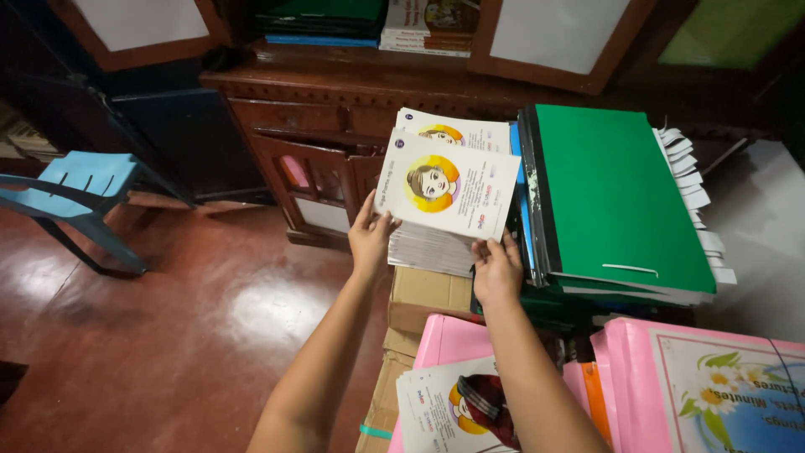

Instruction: Stamping a large stack of booklets or pamphlets one by one and moving them to a finished pile.

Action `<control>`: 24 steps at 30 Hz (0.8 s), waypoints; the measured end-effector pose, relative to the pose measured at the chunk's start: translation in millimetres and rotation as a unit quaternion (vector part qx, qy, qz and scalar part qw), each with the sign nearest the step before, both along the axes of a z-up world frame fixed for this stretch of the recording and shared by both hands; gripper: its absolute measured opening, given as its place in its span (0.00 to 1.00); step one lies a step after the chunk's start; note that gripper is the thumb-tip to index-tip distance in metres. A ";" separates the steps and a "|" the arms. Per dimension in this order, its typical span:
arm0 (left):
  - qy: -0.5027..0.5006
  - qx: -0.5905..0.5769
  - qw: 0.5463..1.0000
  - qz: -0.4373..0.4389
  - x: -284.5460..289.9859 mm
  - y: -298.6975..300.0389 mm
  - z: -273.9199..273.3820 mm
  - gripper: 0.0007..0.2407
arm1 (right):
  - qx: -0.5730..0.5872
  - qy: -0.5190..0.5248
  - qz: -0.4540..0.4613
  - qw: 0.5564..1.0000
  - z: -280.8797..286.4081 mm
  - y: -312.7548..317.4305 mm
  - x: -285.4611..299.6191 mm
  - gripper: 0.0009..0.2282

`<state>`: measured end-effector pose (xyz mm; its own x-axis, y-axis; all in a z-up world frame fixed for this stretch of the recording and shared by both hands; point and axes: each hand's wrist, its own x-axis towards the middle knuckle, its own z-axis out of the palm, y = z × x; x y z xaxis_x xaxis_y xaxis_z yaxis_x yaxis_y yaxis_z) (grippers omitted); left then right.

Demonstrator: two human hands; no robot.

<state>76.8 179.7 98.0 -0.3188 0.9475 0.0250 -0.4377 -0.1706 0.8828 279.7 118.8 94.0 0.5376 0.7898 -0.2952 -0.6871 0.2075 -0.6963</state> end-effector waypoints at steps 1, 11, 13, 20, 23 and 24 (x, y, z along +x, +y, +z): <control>0.000 -0.002 1.000 0.000 1.1 2.0 4.5 0.22 | -0.002 0.000 0.000 1.000 -1.1 5.8 1.4 0.16; 0.083 -0.042 0.993 0.071 5.3 44.9 20.1 0.25 | 0.003 0.004 -0.070 0.998 -6.6 54.4 10.3 0.15; 0.089 -0.051 0.991 0.086 5.1 50.1 24.3 0.23 | 0.011 0.005 -0.083 0.996 1.3 55.4 3.8 0.15; 0.175 -0.014 0.979 0.100 8.2 44.7 50.1 0.15 | 0.036 -0.071 -0.031 0.996 28.5 42.6 -8.6 0.20; 0.249 -0.005 0.964 0.092 4.8 49.3 45.4 0.17 | 0.027 -0.132 0.020 0.991 46.0 38.8 -11.5 0.26; 0.308 -0.005 0.947 0.087 3.3 52.9 39.6 0.20 | 0.018 -0.170 0.049 0.984 52.1 37.4 -12.6 0.28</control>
